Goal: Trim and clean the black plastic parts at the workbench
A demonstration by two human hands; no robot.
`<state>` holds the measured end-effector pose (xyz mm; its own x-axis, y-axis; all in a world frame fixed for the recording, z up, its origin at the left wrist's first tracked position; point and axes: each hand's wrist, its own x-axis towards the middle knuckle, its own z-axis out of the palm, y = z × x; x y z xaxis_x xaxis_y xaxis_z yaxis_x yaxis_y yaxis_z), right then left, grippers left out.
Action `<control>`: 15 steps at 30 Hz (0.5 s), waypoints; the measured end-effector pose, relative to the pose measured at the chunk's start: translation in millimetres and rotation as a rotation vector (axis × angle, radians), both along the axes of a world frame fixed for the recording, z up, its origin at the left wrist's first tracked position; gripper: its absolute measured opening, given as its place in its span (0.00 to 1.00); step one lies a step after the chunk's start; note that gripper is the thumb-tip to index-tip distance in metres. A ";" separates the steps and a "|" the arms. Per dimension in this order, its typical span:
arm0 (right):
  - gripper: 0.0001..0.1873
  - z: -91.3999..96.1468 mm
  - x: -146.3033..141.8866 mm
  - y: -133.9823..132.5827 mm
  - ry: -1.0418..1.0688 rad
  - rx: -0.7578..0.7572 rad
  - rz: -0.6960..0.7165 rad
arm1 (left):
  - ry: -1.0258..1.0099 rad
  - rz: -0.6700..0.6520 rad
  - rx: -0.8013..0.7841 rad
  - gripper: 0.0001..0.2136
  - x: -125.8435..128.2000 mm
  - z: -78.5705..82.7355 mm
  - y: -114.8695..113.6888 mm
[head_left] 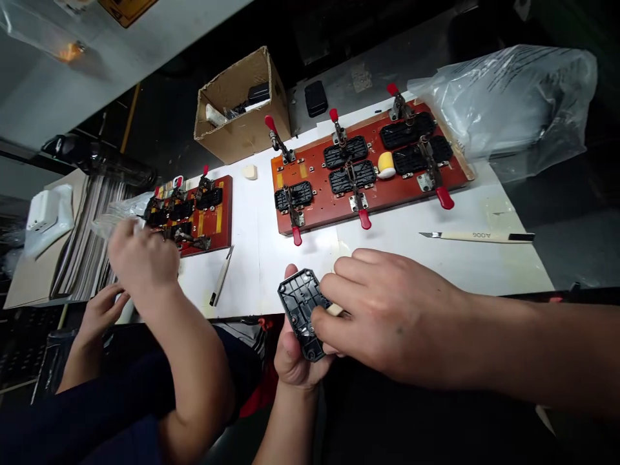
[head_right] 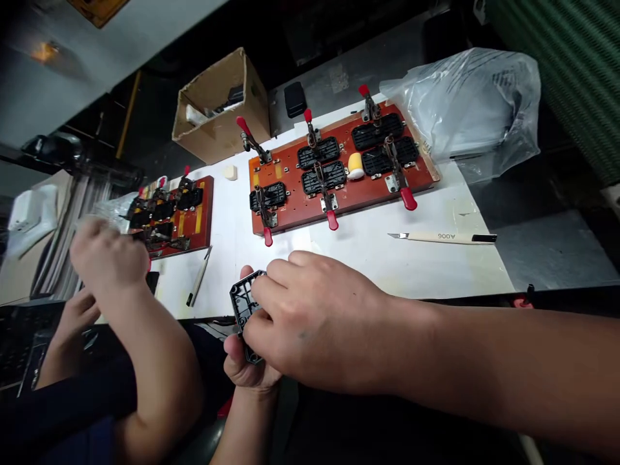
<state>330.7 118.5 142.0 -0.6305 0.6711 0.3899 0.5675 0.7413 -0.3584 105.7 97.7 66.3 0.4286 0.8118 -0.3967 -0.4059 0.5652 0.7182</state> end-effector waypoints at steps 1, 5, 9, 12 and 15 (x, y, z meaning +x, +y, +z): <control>0.09 -2.8 3.9 -1.4 0.003 -0.010 -0.008 | 0.009 0.012 -0.007 0.34 -0.5 3.9 1.8; 0.14 -22.8 43.8 -17.8 0.035 -0.140 -0.074 | -0.001 0.099 -0.066 0.36 -0.2 20.0 12.6; 0.22 -50.3 119.1 -47.8 -0.019 -0.291 -0.310 | 0.115 0.135 -0.195 0.34 5.7 21.0 24.1; 0.23 -70.7 176.6 -59.8 -0.196 -0.313 -0.580 | 0.139 0.051 -0.198 0.36 21.2 17.3 24.1; 0.22 -97.4 217.3 -52.4 -0.312 -0.287 -0.732 | 0.063 -0.037 -0.185 0.41 41.9 17.9 16.9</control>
<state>548.0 66.1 44.6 -0.0489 0.9985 0.0225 0.9732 0.0527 -0.2240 147.6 114.5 84.2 0.4267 0.7064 -0.5648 -0.3401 0.7039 0.6236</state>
